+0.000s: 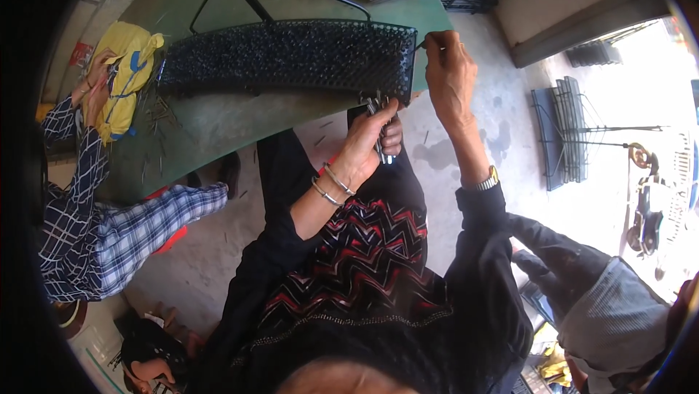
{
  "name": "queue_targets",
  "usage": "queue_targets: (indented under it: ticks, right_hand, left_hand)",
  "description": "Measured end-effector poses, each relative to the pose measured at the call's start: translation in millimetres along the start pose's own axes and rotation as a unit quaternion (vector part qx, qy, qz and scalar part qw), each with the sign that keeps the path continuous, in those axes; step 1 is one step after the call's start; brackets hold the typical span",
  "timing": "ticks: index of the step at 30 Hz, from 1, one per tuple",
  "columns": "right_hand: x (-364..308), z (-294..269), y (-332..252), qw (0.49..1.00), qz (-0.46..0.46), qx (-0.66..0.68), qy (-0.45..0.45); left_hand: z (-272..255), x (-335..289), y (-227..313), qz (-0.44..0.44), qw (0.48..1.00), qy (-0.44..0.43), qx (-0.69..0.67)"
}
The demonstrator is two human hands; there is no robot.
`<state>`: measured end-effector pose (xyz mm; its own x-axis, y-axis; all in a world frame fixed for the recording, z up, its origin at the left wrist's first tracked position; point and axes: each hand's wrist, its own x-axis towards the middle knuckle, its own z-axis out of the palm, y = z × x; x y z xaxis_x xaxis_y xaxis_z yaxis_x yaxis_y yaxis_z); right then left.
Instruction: Inserting small metal pins into the holes of a curved black mesh component.
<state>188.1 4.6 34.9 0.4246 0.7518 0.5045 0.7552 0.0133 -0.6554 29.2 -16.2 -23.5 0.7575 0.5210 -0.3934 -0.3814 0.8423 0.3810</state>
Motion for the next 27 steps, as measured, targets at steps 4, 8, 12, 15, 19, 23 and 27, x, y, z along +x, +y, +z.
queue_targets:
  ticks: [4, 8, 12, 15, 19, 23, 27]
  right_hand:
    - [0.1, 9.6, 10.7, 0.999, -0.025, -0.024, -0.014]
    - [-6.9, 16.9, 10.7, 0.996, -0.051, -0.072, -0.028]
    - [-11.0, 19.7, 16.5, 0.985, -0.094, -0.134, -0.060]
    - [-12.6, 10.8, 6.7, 0.986, -0.004, -0.140, -0.095]
    - [-9.3, -16.9, -8.9, 0.960, 0.053, -0.023, -0.274]
    - [-17.1, -28.1, -17.9, 0.915, 0.063, 0.068, -0.393]
    - [-13.2, -28.7, -12.4, 0.892, 0.140, 0.154, -0.401]
  left_hand:
    - [8.9, -7.2, 2.1, 0.039, 0.999, 0.032, 0.016]
    - [12.5, -11.6, 2.9, 0.046, 0.997, 0.055, 0.008]
    - [15.5, -10.3, 1.5, 0.038, 0.998, 0.055, -0.017]
    - [10.9, -11.1, 0.3, 0.037, 0.998, 0.047, -0.025]
    - [8.6, -14.2, 4.9, 0.032, 0.999, 0.028, -0.027]
    - [10.7, -14.1, 1.3, 0.065, 0.997, 0.046, 0.013]
    - [15.0, -14.7, 1.4, 0.096, 0.995, 0.034, 0.017]
